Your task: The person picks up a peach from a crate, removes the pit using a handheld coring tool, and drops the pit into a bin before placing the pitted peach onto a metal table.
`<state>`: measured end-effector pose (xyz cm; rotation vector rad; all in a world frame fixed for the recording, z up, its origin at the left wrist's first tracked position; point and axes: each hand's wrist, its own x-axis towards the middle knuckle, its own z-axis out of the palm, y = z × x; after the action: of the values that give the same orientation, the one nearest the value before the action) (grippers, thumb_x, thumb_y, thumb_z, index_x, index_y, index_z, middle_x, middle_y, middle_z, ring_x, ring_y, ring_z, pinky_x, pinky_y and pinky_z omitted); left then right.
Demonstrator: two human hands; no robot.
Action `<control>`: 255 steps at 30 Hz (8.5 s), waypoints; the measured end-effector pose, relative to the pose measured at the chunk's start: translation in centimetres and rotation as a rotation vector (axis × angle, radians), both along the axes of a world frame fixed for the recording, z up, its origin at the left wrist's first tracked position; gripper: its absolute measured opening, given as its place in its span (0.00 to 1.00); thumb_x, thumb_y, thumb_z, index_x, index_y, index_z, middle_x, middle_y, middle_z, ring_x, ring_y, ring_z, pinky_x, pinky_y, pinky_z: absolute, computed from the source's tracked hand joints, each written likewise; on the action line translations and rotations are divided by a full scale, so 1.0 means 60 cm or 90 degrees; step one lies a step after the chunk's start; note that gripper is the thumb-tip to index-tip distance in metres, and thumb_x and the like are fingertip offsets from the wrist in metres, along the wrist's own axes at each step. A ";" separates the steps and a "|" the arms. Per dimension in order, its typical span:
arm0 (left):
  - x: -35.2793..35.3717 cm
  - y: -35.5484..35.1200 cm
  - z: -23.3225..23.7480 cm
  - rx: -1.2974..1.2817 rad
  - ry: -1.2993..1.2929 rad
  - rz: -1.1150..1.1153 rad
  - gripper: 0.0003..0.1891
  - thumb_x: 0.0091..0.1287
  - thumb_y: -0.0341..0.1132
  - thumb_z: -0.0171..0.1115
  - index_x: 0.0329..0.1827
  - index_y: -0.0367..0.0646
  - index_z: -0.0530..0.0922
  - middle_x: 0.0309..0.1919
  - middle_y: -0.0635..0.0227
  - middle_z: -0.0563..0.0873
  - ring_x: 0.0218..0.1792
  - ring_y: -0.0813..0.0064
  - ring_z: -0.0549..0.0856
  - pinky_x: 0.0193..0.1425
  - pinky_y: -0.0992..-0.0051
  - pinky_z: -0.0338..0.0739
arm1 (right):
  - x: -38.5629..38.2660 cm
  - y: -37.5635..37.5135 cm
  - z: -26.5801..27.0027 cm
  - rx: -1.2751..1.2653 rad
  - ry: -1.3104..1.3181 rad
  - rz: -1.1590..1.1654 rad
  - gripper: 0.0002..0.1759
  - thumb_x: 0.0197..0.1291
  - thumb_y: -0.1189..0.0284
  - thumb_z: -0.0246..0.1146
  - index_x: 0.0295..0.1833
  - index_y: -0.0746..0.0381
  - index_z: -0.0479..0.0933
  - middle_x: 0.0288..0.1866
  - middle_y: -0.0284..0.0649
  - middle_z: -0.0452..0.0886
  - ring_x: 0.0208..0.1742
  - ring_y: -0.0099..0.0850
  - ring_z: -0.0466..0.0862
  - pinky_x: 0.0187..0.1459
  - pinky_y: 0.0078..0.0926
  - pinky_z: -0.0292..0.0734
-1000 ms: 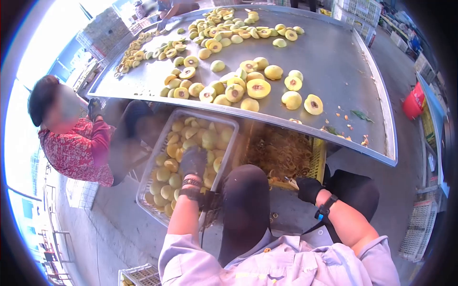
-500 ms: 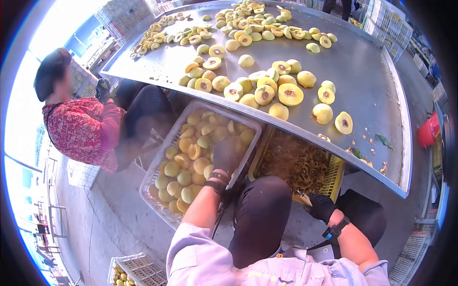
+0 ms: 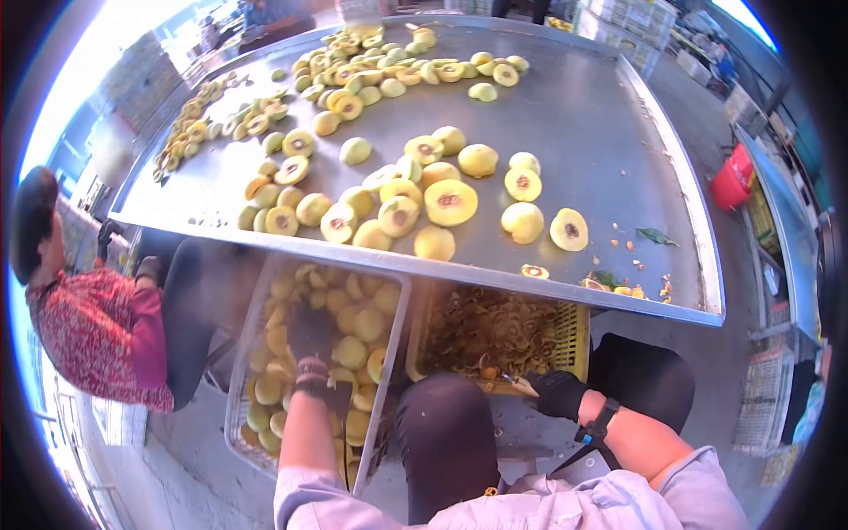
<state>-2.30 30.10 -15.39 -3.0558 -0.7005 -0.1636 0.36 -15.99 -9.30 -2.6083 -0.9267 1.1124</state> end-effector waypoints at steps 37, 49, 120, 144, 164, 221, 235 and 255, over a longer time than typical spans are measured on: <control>0.304 -0.344 0.289 -0.446 -0.098 -0.161 0.25 0.54 0.32 0.63 0.58 0.38 0.74 0.48 0.52 0.82 0.49 0.66 0.81 0.54 0.69 0.74 | 0.028 -0.045 0.107 0.562 -0.385 -0.142 0.15 0.60 0.64 0.58 0.45 0.63 0.71 0.30 0.45 0.80 0.30 0.43 0.81 0.32 0.40 0.75; 0.114 -0.600 0.420 -0.371 -0.279 -0.721 0.20 0.54 0.28 0.66 0.51 0.40 0.76 0.58 0.54 0.75 0.58 0.54 0.75 0.62 0.62 0.70 | 0.078 -0.104 0.227 1.012 0.354 -0.607 0.13 0.66 0.62 0.57 0.48 0.59 0.74 0.26 0.28 0.75 0.16 0.15 0.72 0.14 0.14 0.61; 0.051 -0.562 0.277 -0.742 -0.487 -0.222 0.16 0.72 0.37 0.50 0.51 0.30 0.74 0.41 0.57 0.81 0.43 0.70 0.79 0.49 0.72 0.73 | 0.045 -0.031 0.145 0.687 -0.162 -0.221 0.20 0.48 0.72 0.64 0.46 0.68 0.69 0.34 0.58 0.79 0.39 0.56 0.79 0.37 0.44 0.74; 0.059 -0.569 0.229 -0.578 -0.458 -0.304 0.14 0.65 0.31 0.56 0.51 0.33 0.74 0.41 0.54 0.80 0.42 0.63 0.81 0.46 0.67 0.75 | 0.024 -0.055 0.183 0.713 0.454 -0.332 0.10 0.60 0.68 0.60 0.37 0.63 0.73 0.18 0.36 0.74 0.13 0.27 0.74 0.16 0.25 0.68; -0.061 -0.282 0.316 -1.001 -0.513 -0.088 0.21 0.62 0.27 0.61 0.59 0.40 0.69 0.52 0.62 0.77 0.51 0.71 0.80 0.53 0.74 0.80 | 0.012 -0.042 0.062 0.154 -0.122 -0.033 0.23 0.51 0.69 0.63 0.53 0.64 0.71 0.49 0.51 0.78 0.50 0.48 0.78 0.49 0.40 0.73; -0.436 -0.146 0.085 -0.357 0.099 -0.056 0.25 0.52 0.36 0.66 0.56 0.47 0.76 0.59 0.53 0.74 0.60 0.52 0.72 0.62 0.64 0.69 | -0.001 -0.019 -0.009 0.101 -0.155 0.089 0.26 0.50 0.72 0.62 0.58 0.60 0.70 0.49 0.52 0.78 0.52 0.48 0.77 0.53 0.40 0.71; -0.345 -0.151 0.032 -0.019 -0.230 -0.038 0.29 0.55 0.45 0.64 0.59 0.44 0.71 0.63 0.56 0.69 0.64 0.51 0.66 0.66 0.55 0.62 | -0.012 0.021 0.010 0.118 -0.157 0.085 0.27 0.51 0.70 0.65 0.59 0.58 0.70 0.48 0.51 0.78 0.48 0.49 0.78 0.48 0.40 0.73; -0.207 -0.114 0.080 -0.231 -0.294 0.093 0.16 0.59 0.44 0.63 0.43 0.41 0.78 0.41 0.54 0.81 0.48 0.50 0.77 0.52 0.56 0.71 | -0.016 0.043 0.004 0.107 -0.138 0.054 0.27 0.50 0.68 0.67 0.58 0.59 0.71 0.47 0.52 0.78 0.49 0.48 0.78 0.49 0.40 0.73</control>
<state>-14.70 23.25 -10.58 -3.3122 -1.0740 -0.8501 -0.63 -13.41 -9.08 -2.6069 -1.1298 0.7422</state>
